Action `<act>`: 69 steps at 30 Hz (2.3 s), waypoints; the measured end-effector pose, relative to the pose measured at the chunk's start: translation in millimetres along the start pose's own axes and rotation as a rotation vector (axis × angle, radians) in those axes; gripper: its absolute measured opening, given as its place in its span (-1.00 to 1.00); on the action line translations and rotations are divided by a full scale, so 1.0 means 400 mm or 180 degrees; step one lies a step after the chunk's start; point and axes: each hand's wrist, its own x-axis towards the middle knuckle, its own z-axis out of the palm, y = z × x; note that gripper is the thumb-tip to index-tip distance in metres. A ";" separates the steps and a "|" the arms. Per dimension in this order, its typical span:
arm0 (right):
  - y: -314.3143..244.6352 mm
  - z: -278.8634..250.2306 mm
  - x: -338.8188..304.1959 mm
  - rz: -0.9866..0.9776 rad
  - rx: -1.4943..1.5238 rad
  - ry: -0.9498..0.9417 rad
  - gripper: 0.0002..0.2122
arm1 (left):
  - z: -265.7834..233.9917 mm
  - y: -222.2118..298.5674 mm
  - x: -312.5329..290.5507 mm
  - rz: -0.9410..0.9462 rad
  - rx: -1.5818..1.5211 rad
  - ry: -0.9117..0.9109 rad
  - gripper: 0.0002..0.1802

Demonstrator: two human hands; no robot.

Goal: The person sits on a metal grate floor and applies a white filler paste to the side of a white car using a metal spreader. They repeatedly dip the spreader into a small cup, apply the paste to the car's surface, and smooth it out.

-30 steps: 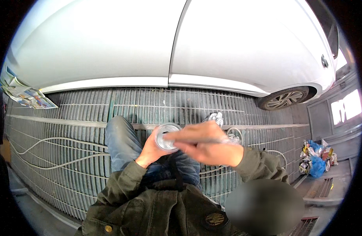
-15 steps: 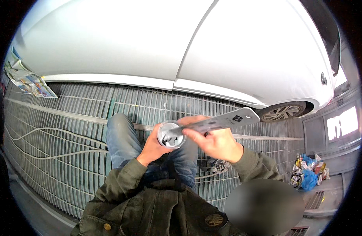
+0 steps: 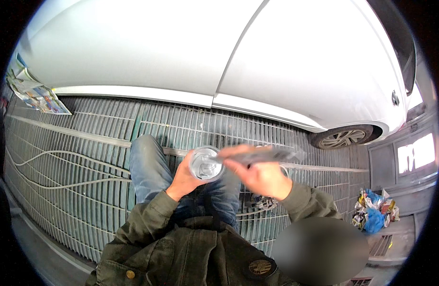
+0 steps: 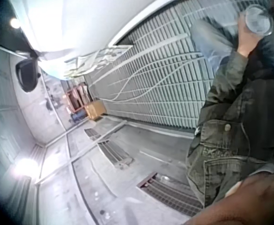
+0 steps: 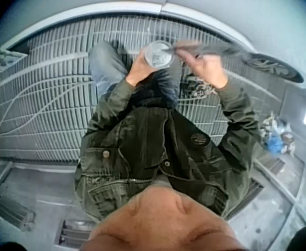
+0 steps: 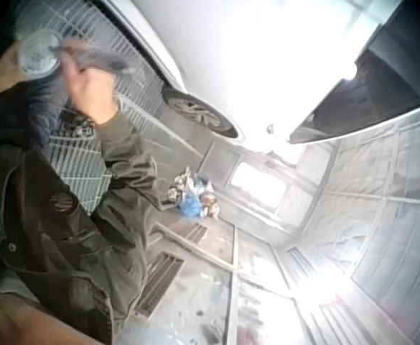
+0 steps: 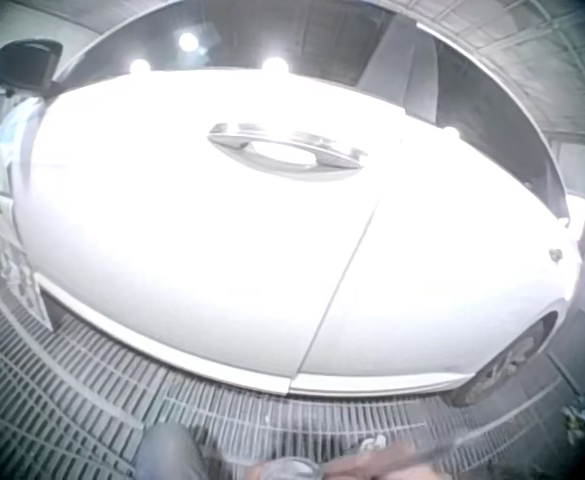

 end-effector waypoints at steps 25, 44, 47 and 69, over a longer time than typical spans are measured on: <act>-0.013 -0.002 -0.017 0.0489 0.0217 0.0125 -0.84 | 0.015 -0.042 -0.011 -0.0133 -0.0296 -0.0256 -0.18; -0.040 0.002 -0.032 0.0511 0.0165 -0.0621 -0.86 | 0.018 0.004 0.014 -0.0164 0.0179 -0.0286 -0.17; 0.004 0.009 -0.016 0.0135 0.0175 0.0595 -0.85 | 0.010 -0.009 -0.003 -0.0115 -0.0196 -0.0172 -0.21; -0.033 -0.116 0.127 -0.1108 0.0460 -0.1299 -0.87 | -0.047 0.158 0.092 -0.0472 0.0464 -0.3186 -0.08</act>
